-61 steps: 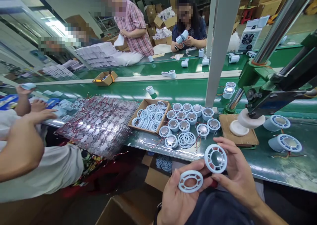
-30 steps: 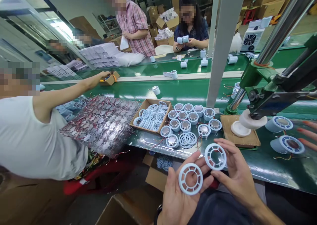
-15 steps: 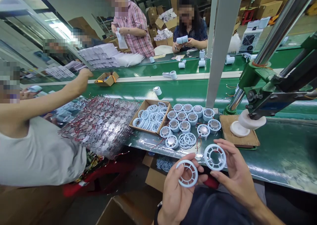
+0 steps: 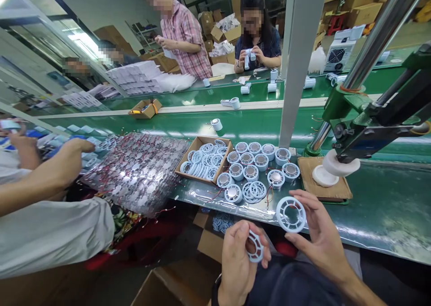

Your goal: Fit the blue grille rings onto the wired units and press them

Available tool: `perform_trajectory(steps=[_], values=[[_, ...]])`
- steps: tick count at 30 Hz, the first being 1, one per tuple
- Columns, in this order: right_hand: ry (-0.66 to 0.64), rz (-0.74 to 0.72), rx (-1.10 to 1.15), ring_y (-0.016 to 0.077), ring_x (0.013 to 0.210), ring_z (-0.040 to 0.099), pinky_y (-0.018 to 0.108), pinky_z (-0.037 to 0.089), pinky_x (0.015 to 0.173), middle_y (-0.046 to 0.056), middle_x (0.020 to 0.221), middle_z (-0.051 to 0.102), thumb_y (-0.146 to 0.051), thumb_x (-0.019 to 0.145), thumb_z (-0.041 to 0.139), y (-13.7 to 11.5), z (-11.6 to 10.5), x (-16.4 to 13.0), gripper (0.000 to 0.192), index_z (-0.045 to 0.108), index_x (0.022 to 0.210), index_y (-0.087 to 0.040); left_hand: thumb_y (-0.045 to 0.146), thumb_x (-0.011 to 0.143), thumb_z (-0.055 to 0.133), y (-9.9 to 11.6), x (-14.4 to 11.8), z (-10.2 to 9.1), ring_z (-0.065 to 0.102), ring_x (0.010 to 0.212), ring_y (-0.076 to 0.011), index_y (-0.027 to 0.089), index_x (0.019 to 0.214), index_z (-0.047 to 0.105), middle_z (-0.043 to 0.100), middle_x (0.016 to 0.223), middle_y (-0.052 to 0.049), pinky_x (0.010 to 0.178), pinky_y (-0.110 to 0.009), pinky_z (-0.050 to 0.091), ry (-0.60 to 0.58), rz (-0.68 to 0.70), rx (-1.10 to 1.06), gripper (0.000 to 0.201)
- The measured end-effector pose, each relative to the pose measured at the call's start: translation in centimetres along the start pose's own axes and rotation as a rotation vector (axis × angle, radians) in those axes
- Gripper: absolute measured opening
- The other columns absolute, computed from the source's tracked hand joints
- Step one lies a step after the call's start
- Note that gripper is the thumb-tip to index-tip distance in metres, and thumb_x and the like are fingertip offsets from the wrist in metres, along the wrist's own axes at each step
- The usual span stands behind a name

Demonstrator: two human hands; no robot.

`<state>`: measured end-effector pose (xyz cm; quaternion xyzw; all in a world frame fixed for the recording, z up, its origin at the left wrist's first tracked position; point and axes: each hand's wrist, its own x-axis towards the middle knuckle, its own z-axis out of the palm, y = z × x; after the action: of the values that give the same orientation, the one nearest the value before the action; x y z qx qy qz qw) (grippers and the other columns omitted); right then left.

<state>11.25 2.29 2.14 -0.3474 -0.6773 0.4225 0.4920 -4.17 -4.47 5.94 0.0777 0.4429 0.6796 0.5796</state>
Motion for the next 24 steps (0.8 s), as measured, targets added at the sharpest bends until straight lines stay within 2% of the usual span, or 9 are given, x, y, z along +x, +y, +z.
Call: perform_trajectory(steps=[2,5,11,16,18,20,22,24], values=[[0.001,0.005,-0.003,0.0245,0.131,0.055,0.034,0.053,0.103,0.014,0.137,0.052,-0.037,0.084,0.074,0.1,0.0,0.0,0.049,0.052,0.127,-0.025,0.054,0.069,0.084,0.0,0.1,0.1,0.060,0.038,-0.0125,0.012,0.066,0.067,0.066,0.053,-0.002,0.032,-0.017,0.042,0.047,-0.021,0.004,0.045],[-0.002,0.003,-0.004,0.0245,0.131,0.054,0.034,0.052,0.104,0.014,0.137,0.052,-0.036,0.084,0.074,0.2,-0.2,-0.1,0.050,0.052,0.128,-0.025,0.060,0.067,0.082,0.3,0.1,0.2,0.064,0.045,-0.0168,0.011,0.071,0.071,0.068,0.057,-0.005,0.034,-0.021,0.047,0.056,-0.060,0.009,0.051],[-0.002,0.000,-0.012,0.0243,0.132,0.054,0.034,0.051,0.105,0.013,0.138,0.051,-0.035,0.084,0.073,0.1,0.0,-0.1,0.050,0.051,0.128,-0.026,0.055,0.068,0.083,0.4,-0.1,0.3,0.069,0.056,-0.0212,0.008,0.082,0.075,0.073,0.066,-0.008,0.042,-0.027,0.056,0.091,-0.098,0.006,0.049],[0.014,0.014,-0.077,0.0239,0.125,0.059,0.033,0.053,0.101,0.013,0.135,0.055,-0.036,0.084,0.073,0.6,-0.3,-0.1,0.049,0.052,0.127,-0.024,0.051,0.073,0.080,0.4,0.1,-0.1,0.069,0.063,-0.0210,0.011,0.086,0.073,0.073,0.074,-0.009,0.048,-0.028,0.058,0.028,-0.084,0.039,0.043],[0.023,0.067,-0.181,0.0229,0.110,0.066,0.034,0.057,0.093,0.012,0.125,0.062,-0.037,0.083,0.071,1.4,-0.9,-0.6,0.050,0.052,0.127,-0.022,0.044,0.072,0.082,0.1,0.6,-0.6,0.070,0.070,-0.0211,0.013,0.090,0.071,0.074,0.082,-0.008,0.055,-0.029,0.059,-0.011,-0.055,0.114,0.038],[0.001,0.158,-0.309,0.0199,0.087,0.070,0.032,0.059,0.078,0.009,0.109,0.069,-0.037,0.084,0.068,2.4,-1.8,-1.4,0.050,0.051,0.128,-0.020,0.039,0.074,0.080,-0.6,1.4,-1.1,0.069,0.073,-0.0208,0.015,0.094,0.069,0.073,0.081,-0.007,0.061,-0.029,0.058,-0.041,-0.021,0.254,0.034],[-0.055,0.244,-0.469,0.0174,0.070,0.067,0.030,0.058,0.065,0.006,0.095,0.071,-0.037,0.086,0.063,3.4,-2.7,-2.6,0.049,0.050,0.130,-0.019,0.039,0.079,0.075,-1.6,2.4,-1.5,0.067,0.068,-0.0197,0.016,0.099,0.067,0.070,0.074,-0.004,0.062,-0.029,0.055,-0.055,0.034,0.489,0.031],[-0.102,0.296,-0.674,0.0175,0.065,0.065,0.030,0.056,0.061,0.004,0.087,0.071,-0.035,0.087,0.060,4.3,-3.1,-3.6,0.049,0.051,0.132,-0.018,0.037,0.082,0.069,-2.6,3.4,-1.4,0.063,0.063,-0.0189,0.017,0.101,0.068,0.068,0.069,-0.003,0.059,-0.028,0.051,-0.077,0.087,0.714,0.028]])
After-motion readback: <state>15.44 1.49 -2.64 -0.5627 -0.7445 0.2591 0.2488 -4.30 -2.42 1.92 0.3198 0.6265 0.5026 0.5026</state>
